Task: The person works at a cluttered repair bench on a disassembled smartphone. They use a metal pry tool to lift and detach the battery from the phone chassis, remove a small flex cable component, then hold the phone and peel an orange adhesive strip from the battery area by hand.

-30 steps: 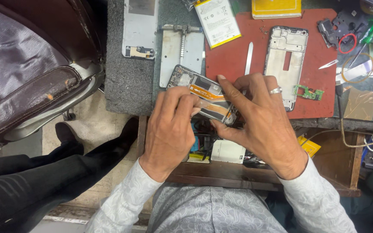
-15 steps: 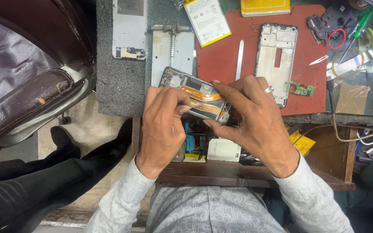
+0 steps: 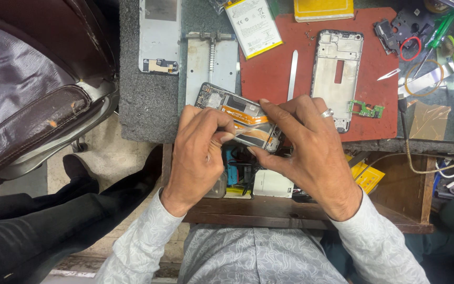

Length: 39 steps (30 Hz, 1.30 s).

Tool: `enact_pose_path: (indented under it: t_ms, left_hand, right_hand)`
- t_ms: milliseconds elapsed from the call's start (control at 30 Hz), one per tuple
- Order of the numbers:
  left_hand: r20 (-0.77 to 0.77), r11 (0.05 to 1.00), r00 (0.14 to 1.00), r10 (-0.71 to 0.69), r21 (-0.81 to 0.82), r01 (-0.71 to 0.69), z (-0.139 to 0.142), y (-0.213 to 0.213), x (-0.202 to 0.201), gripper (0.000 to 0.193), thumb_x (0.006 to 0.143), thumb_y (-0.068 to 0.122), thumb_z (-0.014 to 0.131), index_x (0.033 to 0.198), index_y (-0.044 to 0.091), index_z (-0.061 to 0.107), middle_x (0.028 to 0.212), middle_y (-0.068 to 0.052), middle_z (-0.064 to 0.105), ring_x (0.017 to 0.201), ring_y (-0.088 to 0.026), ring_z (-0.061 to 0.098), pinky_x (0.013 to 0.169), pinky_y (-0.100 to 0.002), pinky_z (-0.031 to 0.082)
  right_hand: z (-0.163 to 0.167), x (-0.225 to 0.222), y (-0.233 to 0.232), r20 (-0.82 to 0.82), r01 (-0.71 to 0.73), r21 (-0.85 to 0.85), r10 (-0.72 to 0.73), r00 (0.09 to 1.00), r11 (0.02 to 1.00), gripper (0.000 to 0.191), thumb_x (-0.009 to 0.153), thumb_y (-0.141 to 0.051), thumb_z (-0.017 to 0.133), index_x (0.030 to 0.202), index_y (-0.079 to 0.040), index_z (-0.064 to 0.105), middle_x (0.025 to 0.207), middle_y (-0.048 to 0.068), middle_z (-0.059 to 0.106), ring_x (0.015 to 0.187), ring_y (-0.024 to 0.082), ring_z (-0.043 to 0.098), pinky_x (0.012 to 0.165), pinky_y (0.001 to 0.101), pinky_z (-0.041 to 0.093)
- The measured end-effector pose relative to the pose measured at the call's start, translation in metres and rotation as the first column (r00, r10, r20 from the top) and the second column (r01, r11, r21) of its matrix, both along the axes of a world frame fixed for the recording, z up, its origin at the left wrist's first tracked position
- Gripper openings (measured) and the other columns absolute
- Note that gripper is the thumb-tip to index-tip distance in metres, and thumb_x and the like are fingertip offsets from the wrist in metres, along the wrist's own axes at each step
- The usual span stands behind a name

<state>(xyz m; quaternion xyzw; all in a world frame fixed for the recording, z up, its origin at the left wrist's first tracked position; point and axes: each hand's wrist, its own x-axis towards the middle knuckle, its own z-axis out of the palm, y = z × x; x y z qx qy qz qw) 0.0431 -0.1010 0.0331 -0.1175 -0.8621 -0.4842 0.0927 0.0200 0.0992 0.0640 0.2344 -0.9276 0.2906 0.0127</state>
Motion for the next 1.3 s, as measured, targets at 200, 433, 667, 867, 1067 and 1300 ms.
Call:
enact_pose_path:
  t_ms: [200, 433, 667, 867, 1067, 1300]
  left_hand:
    - [0.028, 1.000, 1.000, 0.014, -0.015, -0.014, 0.005, -0.005, 0.001, 0.009, 0.096, 0.008, 0.072, 0.099, 0.004, 0.064, 0.096, -0.005, 0.068, 0.092, -0.026, 0.057, 0.082, -0.038, 0.048]
    - [0.140, 0.998, 0.990, 0.012, 0.060, -0.021, 0.002, -0.010, 0.006, 0.018, 0.096, 0.017, 0.075, 0.105, 0.006, 0.065, 0.102, -0.003, 0.070, 0.097, -0.020, 0.062, 0.084, -0.032, 0.053]
    - [-0.023, 0.883, 0.956, 0.293, 0.392, -0.260, -0.001, -0.013, 0.026, 0.052, 0.110, 0.043, 0.065, 0.139, 0.005, 0.047, 0.130, -0.012, 0.055, 0.117, -0.023, 0.057, 0.107, -0.034, 0.049]
    - [0.340, 0.356, 0.920, -0.194, 0.898, -0.257, 0.012, 0.015, 0.038, 0.085, 0.103, 0.068, 0.028, 0.159, 0.004, 0.026, 0.143, -0.015, 0.055, 0.129, -0.026, 0.059, 0.113, -0.041, 0.049]
    - [0.323, 0.258, 0.865, -0.384, 0.937, -0.236, 0.017, 0.024, 0.035, 0.088, 0.105, 0.066, 0.024, 0.162, 0.000, 0.032, 0.134, -0.012, 0.059, 0.121, -0.022, 0.060, 0.105, -0.039, 0.052]
    - [0.292, 0.230, 0.872, -0.394, 0.949, -0.214, 0.012, 0.032, 0.037, 0.093, 0.110, 0.069, 0.021, 0.162, -0.005, 0.042, 0.115, -0.007, 0.061, 0.108, -0.016, 0.059, 0.100, -0.033, 0.051]
  right_hand:
    - [0.011, 0.006, -0.008, -0.120, -0.068, -0.066, 0.060, 0.991, 0.996, 0.061, 0.076, -0.017, 0.084, 0.133, -0.004, 0.064, 0.120, 0.015, 0.058, 0.105, 0.033, 0.053, 0.087, 0.0447, 0.047]
    - [0.000, -0.006, -0.022, -0.172, -0.172, 0.021, 0.173, 0.970, 0.985, 0.027, 0.081, 0.001, 0.076, 0.106, -0.008, 0.071, 0.113, 0.005, 0.065, 0.104, 0.031, 0.056, 0.088, 0.0437, 0.048]
    - [0.009, -0.006, -0.020, -0.101, -0.131, -0.153, 0.117, 0.988, 0.979, 0.021, 0.084, 0.008, 0.072, 0.100, -0.005, 0.069, 0.100, 0.007, 0.068, 0.089, 0.030, 0.062, 0.076, 0.0418, 0.049]
    - [0.030, 0.021, -0.032, -0.118, -0.127, -0.292, 0.096, 0.988, 0.948, 0.022, 0.083, 0.009, 0.072, 0.100, -0.003, 0.065, 0.105, 0.007, 0.072, 0.097, 0.027, 0.071, 0.082, 0.0353, 0.055]
    - [0.034, 0.035, -0.039, 0.064, -0.040, -0.345, 0.066, 0.996, 0.938, 0.030, 0.079, 0.003, 0.079, 0.107, 0.001, 0.067, 0.098, 0.009, 0.071, 0.090, 0.024, 0.072, 0.082, 0.0356, 0.057]
    - [0.023, 0.045, -0.032, -0.262, -0.186, -0.242, 0.121, 0.958, 0.952, 0.034, 0.069, 0.009, 0.074, 0.100, -0.005, 0.075, 0.094, 0.004, 0.070, 0.088, 0.024, 0.064, 0.081, 0.0354, 0.055]
